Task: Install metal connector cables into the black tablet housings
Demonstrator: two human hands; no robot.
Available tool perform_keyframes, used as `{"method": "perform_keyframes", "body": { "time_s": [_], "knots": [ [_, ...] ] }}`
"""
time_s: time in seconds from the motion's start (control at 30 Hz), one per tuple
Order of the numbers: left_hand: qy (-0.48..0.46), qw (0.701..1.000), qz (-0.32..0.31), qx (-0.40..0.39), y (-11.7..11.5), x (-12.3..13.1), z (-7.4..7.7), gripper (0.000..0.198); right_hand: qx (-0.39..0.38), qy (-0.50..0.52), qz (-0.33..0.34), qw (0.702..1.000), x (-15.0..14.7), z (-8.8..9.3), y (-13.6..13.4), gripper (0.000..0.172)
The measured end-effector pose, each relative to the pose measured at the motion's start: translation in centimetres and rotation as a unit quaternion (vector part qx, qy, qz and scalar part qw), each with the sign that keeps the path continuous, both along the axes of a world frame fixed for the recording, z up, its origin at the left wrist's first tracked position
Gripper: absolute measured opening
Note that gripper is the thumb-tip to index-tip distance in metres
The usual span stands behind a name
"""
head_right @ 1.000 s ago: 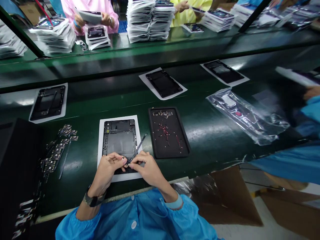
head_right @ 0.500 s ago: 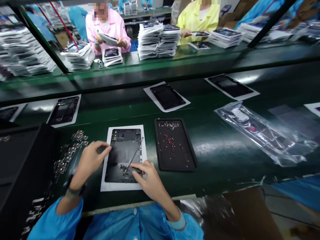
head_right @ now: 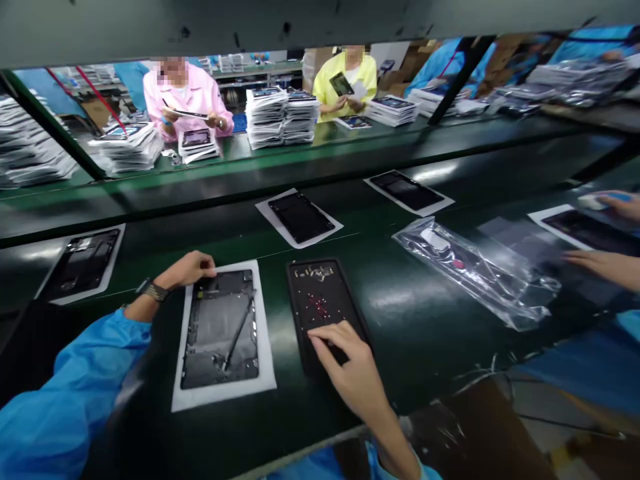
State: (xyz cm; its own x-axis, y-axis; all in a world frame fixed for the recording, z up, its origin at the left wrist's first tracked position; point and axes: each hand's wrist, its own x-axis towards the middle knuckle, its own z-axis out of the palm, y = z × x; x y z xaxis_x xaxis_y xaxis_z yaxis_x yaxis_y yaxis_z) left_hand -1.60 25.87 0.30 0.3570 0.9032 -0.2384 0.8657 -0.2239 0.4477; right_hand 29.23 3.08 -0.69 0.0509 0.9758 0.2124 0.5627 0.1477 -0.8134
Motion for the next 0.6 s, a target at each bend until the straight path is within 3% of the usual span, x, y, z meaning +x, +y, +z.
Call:
{"method": "perform_keyframes", "body": {
  "time_s": [0.23,0.33,0.47,0.6],
  "knots": [
    [0.088,0.993,0.053,0.059,13.1,-3.0,4.3,0.009,-0.058,-0.133,-0.016,0.989,1.9,-0.6,7.8,0.010],
    [0.123,0.986,0.086,0.070,17.1,-4.5,5.4,0.018,-0.077,-0.181,-0.024,0.980,1.6,-1.6,9.8,0.004],
    [0.135,0.979,0.136,0.070,19.8,-6.1,4.9,0.018,-0.085,-0.168,-0.004,0.982,1.5,-2.2,10.2,0.014],
    [0.104,0.971,0.200,0.078,19.6,-5.9,3.3,0.024,-0.078,-0.115,-0.002,0.990,1.8,-1.9,9.9,0.016]
  ]
}}
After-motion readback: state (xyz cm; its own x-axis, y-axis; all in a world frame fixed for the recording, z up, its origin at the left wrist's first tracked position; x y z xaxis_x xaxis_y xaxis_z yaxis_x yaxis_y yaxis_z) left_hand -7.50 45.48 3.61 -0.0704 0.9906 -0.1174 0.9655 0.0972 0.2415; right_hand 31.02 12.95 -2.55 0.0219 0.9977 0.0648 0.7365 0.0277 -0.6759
